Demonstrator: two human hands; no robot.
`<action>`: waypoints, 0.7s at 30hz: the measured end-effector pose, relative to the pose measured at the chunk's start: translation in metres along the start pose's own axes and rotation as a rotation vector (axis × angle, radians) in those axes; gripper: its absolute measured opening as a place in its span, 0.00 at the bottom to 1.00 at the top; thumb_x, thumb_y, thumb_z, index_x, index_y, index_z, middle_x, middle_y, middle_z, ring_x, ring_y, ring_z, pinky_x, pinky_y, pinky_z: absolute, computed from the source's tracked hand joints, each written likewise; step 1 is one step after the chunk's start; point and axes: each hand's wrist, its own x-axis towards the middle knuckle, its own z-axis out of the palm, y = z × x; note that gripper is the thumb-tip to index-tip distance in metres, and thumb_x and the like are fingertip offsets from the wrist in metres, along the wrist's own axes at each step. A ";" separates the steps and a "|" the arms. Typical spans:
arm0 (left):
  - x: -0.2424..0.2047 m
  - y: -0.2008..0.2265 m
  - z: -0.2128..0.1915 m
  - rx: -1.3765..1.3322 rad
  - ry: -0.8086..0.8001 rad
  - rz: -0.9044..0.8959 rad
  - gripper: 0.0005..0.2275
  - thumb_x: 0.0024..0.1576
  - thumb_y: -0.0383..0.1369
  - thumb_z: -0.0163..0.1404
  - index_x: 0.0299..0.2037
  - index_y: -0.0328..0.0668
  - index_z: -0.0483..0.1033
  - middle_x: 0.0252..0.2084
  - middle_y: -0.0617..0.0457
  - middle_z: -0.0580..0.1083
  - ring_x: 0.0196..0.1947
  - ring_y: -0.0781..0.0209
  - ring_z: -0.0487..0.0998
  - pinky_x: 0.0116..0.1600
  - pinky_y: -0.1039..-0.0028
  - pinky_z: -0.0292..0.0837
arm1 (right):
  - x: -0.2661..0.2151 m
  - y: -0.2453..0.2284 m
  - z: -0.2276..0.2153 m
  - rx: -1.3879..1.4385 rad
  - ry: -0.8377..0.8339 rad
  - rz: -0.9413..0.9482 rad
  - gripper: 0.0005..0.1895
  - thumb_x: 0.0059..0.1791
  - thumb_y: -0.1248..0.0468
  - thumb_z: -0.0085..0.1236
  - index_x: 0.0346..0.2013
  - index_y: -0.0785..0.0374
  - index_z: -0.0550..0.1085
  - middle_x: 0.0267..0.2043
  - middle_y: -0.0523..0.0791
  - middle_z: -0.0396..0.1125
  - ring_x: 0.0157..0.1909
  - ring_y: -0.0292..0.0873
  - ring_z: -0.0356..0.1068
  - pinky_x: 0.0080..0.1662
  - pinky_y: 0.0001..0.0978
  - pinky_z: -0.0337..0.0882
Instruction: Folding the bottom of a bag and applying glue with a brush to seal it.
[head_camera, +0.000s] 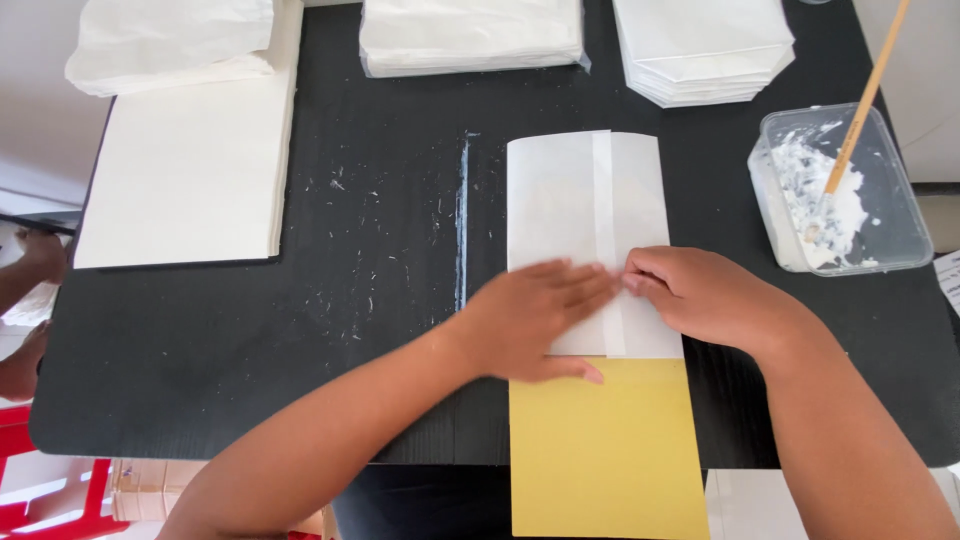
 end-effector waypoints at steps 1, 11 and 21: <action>0.006 -0.010 -0.002 -0.002 0.001 0.004 0.41 0.59 0.64 0.36 0.70 0.32 0.63 0.68 0.38 0.68 0.70 0.43 0.68 0.75 0.53 0.59 | -0.006 -0.008 -0.001 0.000 0.003 0.004 0.15 0.58 0.60 0.42 0.51 0.57 0.77 0.43 0.45 0.76 0.53 0.52 0.75 0.53 0.45 0.73; 0.077 -0.103 -0.015 0.303 -0.121 -0.319 0.43 0.57 0.72 0.36 0.74 0.48 0.59 0.75 0.53 0.61 0.75 0.55 0.60 0.78 0.59 0.49 | -0.014 -0.021 0.001 -0.241 0.066 -0.125 0.10 0.51 0.60 0.56 0.29 0.57 0.67 0.21 0.41 0.56 0.29 0.46 0.65 0.35 0.38 0.65; 0.042 -0.033 -0.011 0.274 -0.246 -0.193 0.45 0.58 0.70 0.24 0.75 0.40 0.52 0.77 0.45 0.57 0.78 0.52 0.53 0.81 0.56 0.35 | -0.006 0.002 0.004 0.015 0.015 -0.050 0.17 0.57 0.62 0.34 0.46 0.62 0.74 0.41 0.48 0.71 0.51 0.55 0.71 0.56 0.45 0.70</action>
